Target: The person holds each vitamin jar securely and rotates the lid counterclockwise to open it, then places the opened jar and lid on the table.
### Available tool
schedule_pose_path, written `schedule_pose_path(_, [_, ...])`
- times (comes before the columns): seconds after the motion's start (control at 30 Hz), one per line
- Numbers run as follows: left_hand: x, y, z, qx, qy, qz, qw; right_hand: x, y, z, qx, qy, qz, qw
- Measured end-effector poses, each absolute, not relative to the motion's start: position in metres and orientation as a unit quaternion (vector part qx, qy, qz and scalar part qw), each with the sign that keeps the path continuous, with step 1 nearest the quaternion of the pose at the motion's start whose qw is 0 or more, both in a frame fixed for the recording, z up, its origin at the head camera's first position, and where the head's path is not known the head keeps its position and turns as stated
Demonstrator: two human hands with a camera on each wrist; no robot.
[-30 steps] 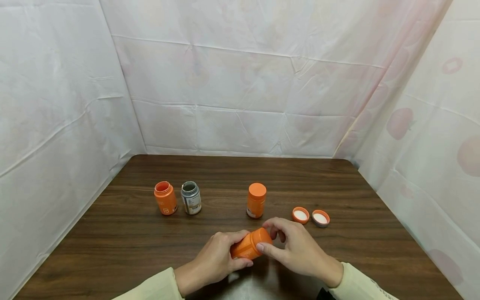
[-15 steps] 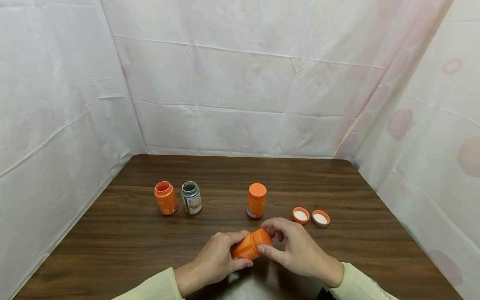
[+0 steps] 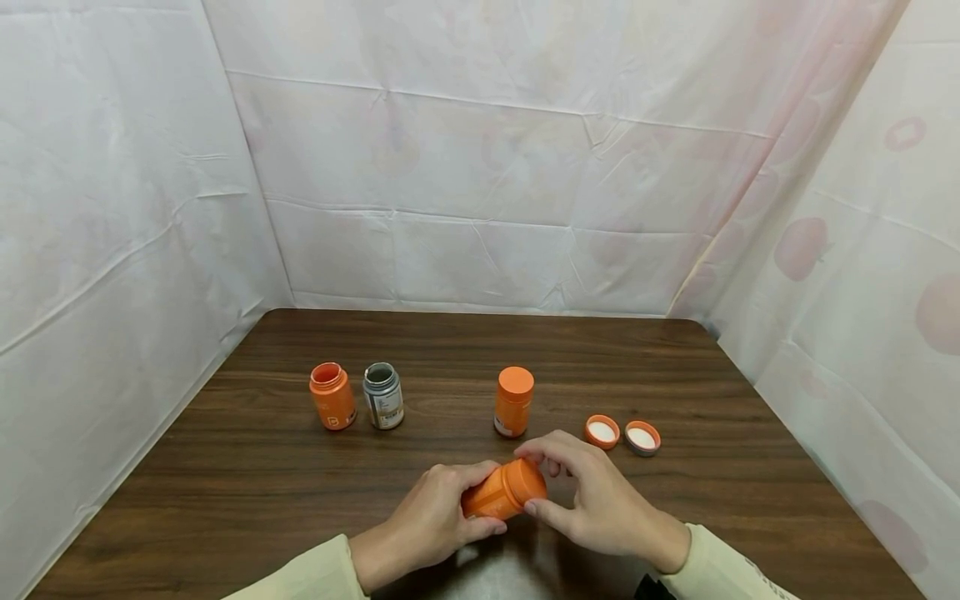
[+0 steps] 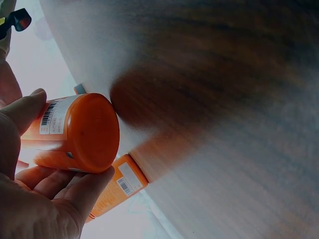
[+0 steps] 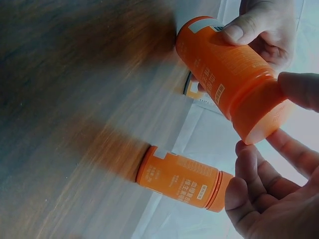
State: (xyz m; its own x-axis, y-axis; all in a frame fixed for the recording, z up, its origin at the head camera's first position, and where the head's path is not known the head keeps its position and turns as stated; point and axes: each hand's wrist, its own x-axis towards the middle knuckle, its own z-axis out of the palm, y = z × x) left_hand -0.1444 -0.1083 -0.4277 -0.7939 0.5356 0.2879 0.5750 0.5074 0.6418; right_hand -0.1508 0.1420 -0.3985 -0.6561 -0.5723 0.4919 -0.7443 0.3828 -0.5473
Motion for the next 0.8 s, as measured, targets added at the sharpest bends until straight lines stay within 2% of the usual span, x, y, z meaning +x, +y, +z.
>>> schedule_pose_path(0.4, [-0.1447,-0.1084,-0.4284,-0.322,-0.868,-0.377,0.034,-0.1498,0.1428,-0.3964,0.395,-0.828,0.394,0.063])
schedule_pose_path(0.63, [-0.1447,-0.1083,-0.428,-0.322,-0.868,-0.378,0.032,-0.1502,0.1423,-0.3953,0.422,-0.816,0.387,0.085])
schedule_pose_path(0.8, [-0.1444,-0.1082,-0.428,-0.32,-0.866,-0.384,0.024,-0.1496,0.1409,-0.3964,0.391,-0.831,0.384,0.094])
